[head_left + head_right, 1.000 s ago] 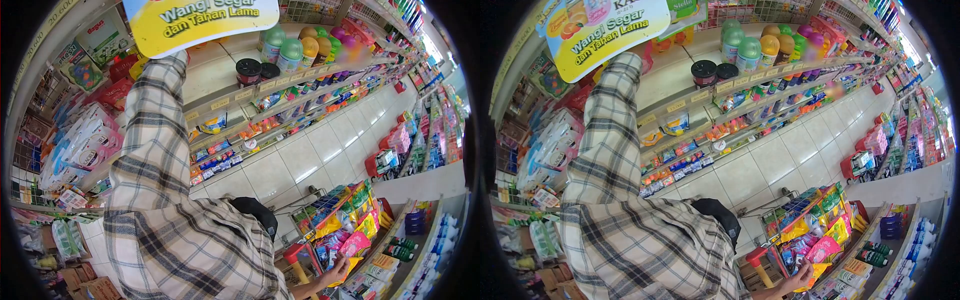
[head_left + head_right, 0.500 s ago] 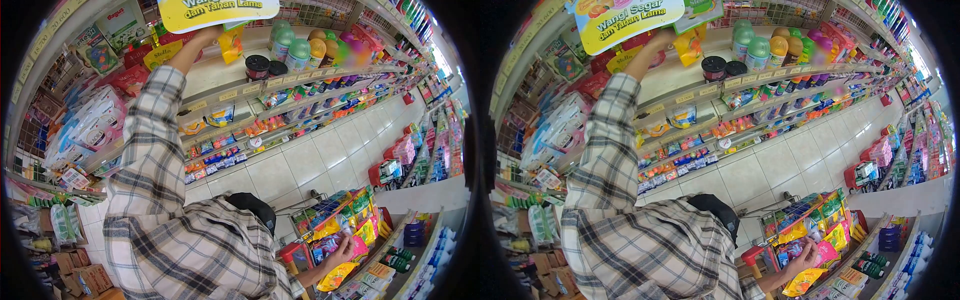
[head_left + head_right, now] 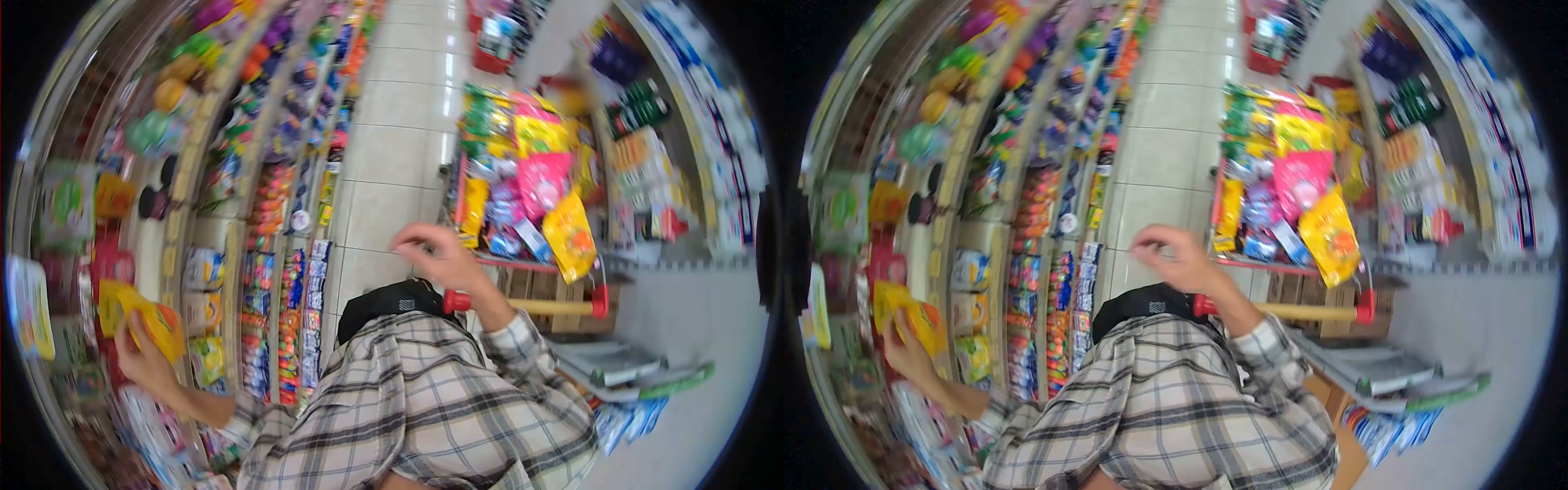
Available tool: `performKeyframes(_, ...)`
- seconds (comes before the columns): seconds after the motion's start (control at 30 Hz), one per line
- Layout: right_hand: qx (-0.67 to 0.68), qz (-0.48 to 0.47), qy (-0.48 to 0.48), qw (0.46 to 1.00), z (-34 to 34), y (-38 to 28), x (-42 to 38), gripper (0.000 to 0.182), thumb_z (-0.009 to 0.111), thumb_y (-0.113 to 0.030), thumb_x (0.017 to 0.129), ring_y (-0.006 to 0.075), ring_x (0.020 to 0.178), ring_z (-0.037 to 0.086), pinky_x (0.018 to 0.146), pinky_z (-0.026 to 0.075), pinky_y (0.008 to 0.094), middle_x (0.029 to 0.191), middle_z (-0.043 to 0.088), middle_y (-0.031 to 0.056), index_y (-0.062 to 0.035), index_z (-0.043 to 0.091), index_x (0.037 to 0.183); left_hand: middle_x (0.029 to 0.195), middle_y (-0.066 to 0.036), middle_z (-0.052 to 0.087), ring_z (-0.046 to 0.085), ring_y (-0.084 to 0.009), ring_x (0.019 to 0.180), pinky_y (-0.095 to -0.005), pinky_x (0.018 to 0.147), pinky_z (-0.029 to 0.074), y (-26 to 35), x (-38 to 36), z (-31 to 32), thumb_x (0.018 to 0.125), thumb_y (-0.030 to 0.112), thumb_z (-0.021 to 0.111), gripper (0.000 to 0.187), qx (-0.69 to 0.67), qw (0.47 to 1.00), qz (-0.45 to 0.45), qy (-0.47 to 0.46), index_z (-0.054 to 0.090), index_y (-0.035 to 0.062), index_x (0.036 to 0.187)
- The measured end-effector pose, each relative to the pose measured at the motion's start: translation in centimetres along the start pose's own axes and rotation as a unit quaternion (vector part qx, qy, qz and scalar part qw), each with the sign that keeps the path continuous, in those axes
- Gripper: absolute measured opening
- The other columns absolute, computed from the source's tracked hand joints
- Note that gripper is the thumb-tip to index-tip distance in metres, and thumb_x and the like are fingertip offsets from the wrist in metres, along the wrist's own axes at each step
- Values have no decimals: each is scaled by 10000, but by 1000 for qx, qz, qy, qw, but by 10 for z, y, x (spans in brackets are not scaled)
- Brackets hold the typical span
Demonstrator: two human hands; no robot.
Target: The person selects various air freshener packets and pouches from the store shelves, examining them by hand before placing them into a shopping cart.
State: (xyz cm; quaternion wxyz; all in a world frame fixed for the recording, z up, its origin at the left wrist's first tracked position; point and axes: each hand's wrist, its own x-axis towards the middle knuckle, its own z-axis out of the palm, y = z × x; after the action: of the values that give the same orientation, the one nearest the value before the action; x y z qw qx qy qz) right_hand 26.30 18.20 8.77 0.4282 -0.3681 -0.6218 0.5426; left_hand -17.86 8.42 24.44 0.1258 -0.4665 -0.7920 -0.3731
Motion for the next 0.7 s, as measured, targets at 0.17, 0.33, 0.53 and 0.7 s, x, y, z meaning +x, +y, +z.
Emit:
performKeyframes(0.17,-65,-42,-98,992,30,7,-22,151,625,-142,881,251,827,621,751,489,342,921,644,119,-12,631,957,910,-61,636,588,-125,854,-246,769,475,84,-43,94,889,68,651,147,-187,967,36,-171,646,-45,983)
performKeyframes(0.33,-72,12,-27,997,-13,15,-65,144,618,-143,884,229,788,622,706,489,326,884,640,106,-13,627,946,846,-77,633,582,-132,741,-245,633,444,203,-97,197,833,35,694,122,-330,880,194,-279,663,-35,928)
performKeyframes(0.53,-115,66,205,970,-66,22,-145,116,640,-99,865,167,715,591,622,451,269,790,622,83,8,616,905,800,-95,638,576,-189,616,-299,541,441,310,-180,266,809,76,715,121,-407,799,266,-353,683,15,908)
performKeyframes(0.7,-140,40,338,930,-75,46,-178,78,642,-43,858,128,641,523,601,432,264,740,604,65,26,608,852,823,-105,647,570,-191,604,-299,560,456,351,-233,304,811,111,714,137,-452,749,326,-357,688,24,914)
